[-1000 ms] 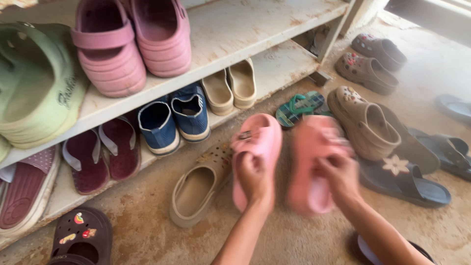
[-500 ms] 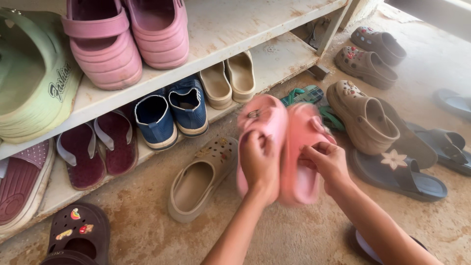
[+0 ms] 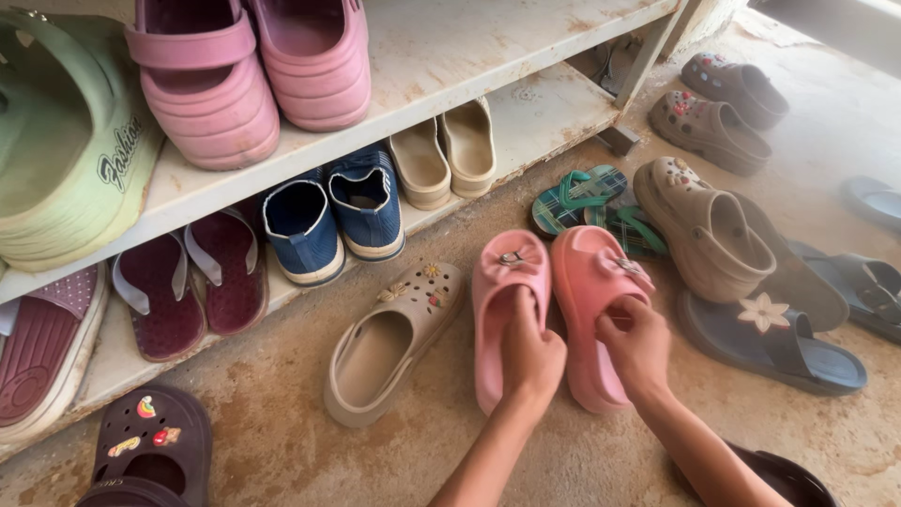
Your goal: The person removes various shoes from a multi-tiered shoe rack and rearranges them neatly on the shelves. They handle pink slides, beige clogs, dark slides, green flip-flops, and purple clogs, placing each pair in an orderly fashion.
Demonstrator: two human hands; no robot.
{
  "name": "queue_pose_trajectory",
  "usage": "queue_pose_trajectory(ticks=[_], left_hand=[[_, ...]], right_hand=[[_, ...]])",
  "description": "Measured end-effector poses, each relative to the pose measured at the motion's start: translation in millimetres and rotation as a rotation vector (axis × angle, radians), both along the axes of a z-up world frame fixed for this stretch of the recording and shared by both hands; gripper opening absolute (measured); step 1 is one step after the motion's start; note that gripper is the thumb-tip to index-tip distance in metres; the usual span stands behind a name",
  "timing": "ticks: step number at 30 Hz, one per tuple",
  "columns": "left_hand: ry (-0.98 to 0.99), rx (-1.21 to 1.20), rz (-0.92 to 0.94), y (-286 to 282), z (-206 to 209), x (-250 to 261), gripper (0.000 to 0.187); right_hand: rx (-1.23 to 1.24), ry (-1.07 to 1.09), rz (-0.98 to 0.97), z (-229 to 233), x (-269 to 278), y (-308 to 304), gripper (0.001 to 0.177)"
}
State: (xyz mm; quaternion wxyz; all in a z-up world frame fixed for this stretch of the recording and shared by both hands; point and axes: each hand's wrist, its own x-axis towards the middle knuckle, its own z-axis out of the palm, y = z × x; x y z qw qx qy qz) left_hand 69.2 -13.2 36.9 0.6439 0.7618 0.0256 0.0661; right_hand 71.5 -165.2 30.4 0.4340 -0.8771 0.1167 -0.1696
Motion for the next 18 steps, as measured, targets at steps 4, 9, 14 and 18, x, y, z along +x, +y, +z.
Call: queue_pose_trajectory(ticks=[4, 9, 14, 18], left_hand=[[0.132, -0.067, -0.248, -1.5, -24.0, -1.2, 0.077], [0.159, 0.038, -0.297, -4.1, -46.6, 9.4, 0.074], [0.203, -0.032, -0.304, -9.6, -49.3, 30.9, 0.069], [0.138, 0.107, -0.361, -12.5, -38.5, 55.0, 0.037]], right_hand=[[0.205, 0.128, 0.187, -21.3, 4.0, -1.4, 0.035], [0.282, 0.163, 0.180, -46.5, 13.7, -11.3, 0.044], [0.284, 0.184, 0.224, -62.6, 22.7, -8.0, 0.043], [0.281, 0.248, 0.203, -63.4, 27.8, -9.0, 0.048]])
